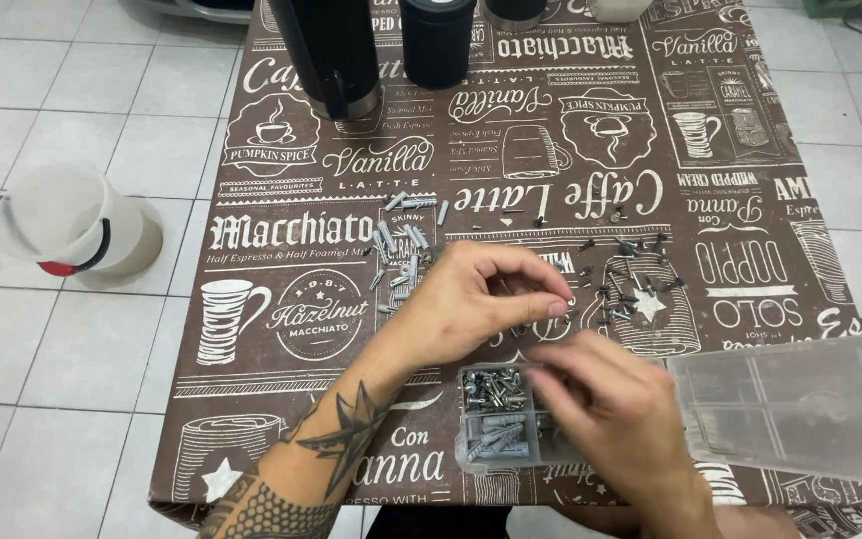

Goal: The person sorts small metal screws and fasteners from a table into a compartmentalized plastic organizer box. The hands pick up individual screws and place them into specific compartments. The table is covered with a coffee-themed tablecloth, and a white bucket is visible nearby.

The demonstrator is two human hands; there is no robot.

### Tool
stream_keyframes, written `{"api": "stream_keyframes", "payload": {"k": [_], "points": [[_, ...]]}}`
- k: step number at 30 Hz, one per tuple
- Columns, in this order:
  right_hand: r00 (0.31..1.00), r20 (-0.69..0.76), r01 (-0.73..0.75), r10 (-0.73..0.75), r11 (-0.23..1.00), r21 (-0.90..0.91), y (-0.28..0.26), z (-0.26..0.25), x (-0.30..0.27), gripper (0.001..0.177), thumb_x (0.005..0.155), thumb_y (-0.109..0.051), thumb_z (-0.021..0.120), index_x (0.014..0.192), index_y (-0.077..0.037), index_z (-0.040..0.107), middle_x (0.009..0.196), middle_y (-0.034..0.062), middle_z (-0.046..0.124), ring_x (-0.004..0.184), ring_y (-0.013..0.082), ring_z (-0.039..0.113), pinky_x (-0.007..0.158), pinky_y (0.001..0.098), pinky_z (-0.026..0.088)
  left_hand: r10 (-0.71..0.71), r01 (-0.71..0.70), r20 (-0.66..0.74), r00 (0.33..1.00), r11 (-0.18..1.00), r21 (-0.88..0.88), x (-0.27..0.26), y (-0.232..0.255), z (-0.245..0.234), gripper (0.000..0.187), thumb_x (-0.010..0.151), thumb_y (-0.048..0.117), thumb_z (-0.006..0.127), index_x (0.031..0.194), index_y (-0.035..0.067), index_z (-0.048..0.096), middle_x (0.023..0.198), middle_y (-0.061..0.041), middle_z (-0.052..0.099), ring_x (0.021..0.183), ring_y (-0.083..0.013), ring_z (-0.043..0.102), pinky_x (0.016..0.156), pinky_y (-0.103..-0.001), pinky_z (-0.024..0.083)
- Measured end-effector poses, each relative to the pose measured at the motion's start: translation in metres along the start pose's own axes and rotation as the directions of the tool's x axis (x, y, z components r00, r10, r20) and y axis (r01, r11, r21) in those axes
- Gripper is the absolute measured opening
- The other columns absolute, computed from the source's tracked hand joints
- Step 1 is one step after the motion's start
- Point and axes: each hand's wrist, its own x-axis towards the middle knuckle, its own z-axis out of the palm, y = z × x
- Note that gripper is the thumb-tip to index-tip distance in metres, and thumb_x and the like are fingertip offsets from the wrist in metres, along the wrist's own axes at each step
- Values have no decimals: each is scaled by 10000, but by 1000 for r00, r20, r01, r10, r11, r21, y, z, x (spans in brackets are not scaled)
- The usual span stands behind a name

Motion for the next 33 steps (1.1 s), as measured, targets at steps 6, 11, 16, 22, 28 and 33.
{"api": "stream_keyframes", "payload": {"k": [6,11,16,22,28,33], "points": [[955,-292,-51,51,999,7,5,-17,1,217,857,44,788,1066,47,729,1018,180,739,702,157,642,551,241,502,-28,32,85,996,998,-49,-4,12,4,137,866,117,739,1003,118,733,951,-50,758,811,-121,699,727,-226,595],[949,-314,31,-24,999,18,3,-15,3,173,833,44,794,992,69,728,972,197,744,874,258,729,824,330,614,-102,103,80,992,995,-1,-5,23,10,130,841,92,782,956,107,723,834,-3,709,678,-59,581,590,-179,479],[957,-291,23,-9,999,46,2,-16,7,136,846,27,781,974,48,738,955,171,746,852,227,724,799,307,602,-110,99,55,992,981,167,-5,22,11,147,829,167,797,945,126,718,792,18,681,640,-58,542,557,-183,457],[964,-258,-33,57,995,97,5,-14,5,90,859,58,740,946,35,733,912,147,750,703,148,658,550,225,506,-35,28,33,999,976,215,-6,20,12,182,819,112,814,970,134,713,831,19,719,604,-44,504,530,-174,442],[956,-268,-72,118,982,174,1,-16,4,38,890,48,704,920,28,713,908,130,727,689,138,602,558,231,446,133,-134,16,991,978,160,-9,18,13,209,824,31,807,995,116,721,900,6,742,646,-47,533,580,-188,469],[961,-253,-77,117,984,163,7,-15,1,77,855,44,732,927,37,705,896,135,732,636,130,584,527,226,441,89,-94,47,995,988,126,-10,18,13,221,846,23,786,1025,130,714,941,3,755,666,-39,543,598,-174,475]]}}
